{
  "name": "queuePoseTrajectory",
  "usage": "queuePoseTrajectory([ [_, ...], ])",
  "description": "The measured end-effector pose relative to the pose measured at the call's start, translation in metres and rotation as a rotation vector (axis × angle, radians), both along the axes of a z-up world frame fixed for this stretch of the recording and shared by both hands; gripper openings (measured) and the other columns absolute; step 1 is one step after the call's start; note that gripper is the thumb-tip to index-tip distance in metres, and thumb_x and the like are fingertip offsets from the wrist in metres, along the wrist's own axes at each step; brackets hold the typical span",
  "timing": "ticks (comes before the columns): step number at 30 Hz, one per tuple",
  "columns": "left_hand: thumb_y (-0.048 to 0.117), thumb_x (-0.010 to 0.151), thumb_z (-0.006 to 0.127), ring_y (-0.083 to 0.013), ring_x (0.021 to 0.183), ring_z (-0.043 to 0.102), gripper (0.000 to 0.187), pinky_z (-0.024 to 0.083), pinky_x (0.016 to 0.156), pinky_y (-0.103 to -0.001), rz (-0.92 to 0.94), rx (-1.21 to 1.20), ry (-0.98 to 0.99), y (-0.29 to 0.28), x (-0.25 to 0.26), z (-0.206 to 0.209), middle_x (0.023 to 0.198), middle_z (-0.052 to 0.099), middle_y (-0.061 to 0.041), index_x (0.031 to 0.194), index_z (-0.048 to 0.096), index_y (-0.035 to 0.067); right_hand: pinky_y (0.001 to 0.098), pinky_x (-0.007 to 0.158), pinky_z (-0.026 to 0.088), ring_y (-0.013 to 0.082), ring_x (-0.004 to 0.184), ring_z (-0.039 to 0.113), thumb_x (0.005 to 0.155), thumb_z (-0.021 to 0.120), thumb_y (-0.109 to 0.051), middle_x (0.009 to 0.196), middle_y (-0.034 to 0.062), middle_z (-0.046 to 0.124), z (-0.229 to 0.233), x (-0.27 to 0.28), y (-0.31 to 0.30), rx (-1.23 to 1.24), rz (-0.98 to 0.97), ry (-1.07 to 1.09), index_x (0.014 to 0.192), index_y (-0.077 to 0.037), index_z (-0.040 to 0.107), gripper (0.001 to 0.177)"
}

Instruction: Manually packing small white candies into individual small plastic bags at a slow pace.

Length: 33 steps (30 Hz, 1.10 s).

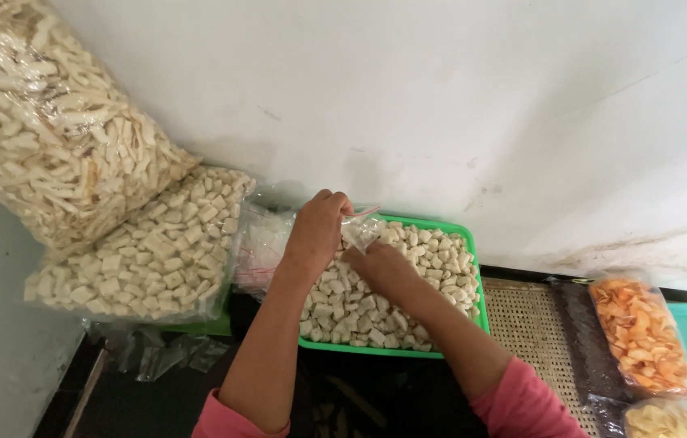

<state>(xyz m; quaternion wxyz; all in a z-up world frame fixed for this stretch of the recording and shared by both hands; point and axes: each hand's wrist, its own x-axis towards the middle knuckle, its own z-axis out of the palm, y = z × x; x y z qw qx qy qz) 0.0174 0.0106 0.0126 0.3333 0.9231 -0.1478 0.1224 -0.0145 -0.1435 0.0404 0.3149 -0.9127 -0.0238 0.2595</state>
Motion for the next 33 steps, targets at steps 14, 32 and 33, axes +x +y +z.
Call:
queuePoseTrajectory([
  [14, 0.011, 0.096, 0.064, -0.0382, 0.096, 0.069, 0.007, 0.059, 0.08, -0.049, -0.136, 0.128, 0.086, -0.02, 0.008, -0.015, 0.095, 0.06, -0.01, 0.092, 0.067, 0.014, 0.0329, 0.072, 0.061, 0.0226, 0.081, 0.074, 0.09, 0.081, -0.016, 0.095, 0.0034, 0.076, -0.024, 0.029, -0.083, 0.41, 0.021, -1.044, 0.112, -0.016, 0.076, 0.023],
  [32, 0.01, 0.097, 0.064, -0.0299, 0.083, 0.069, 0.013, 0.06, 0.069, -0.04, -0.272, 0.211, -0.05, -0.069, 0.008, -0.014, 0.09, 0.057, -0.004, 0.087, 0.067, 0.018, 0.0378, 0.078, 0.055, 0.0253, 0.085, 0.066, 0.103, 0.063, -0.024, 0.092, 0.0004, 0.063, -0.014, 0.02, -0.115, -0.092, 0.334, -1.16, 0.103, -0.02, 0.071, 0.009],
  [33, 0.011, 0.098, 0.064, -0.0283, 0.082, 0.069, 0.014, 0.06, 0.067, -0.039, -0.266, 0.226, -0.069, -0.072, 0.004, -0.011, 0.089, 0.056, -0.003, 0.085, 0.066, 0.018, 0.0403, 0.078, 0.054, 0.028, 0.086, 0.066, 0.103, 0.063, -0.027, 0.091, 0.0019, 0.063, -0.011, 0.017, -0.114, -0.082, 0.331, -1.144, 0.103, -0.019, 0.07, 0.011],
])
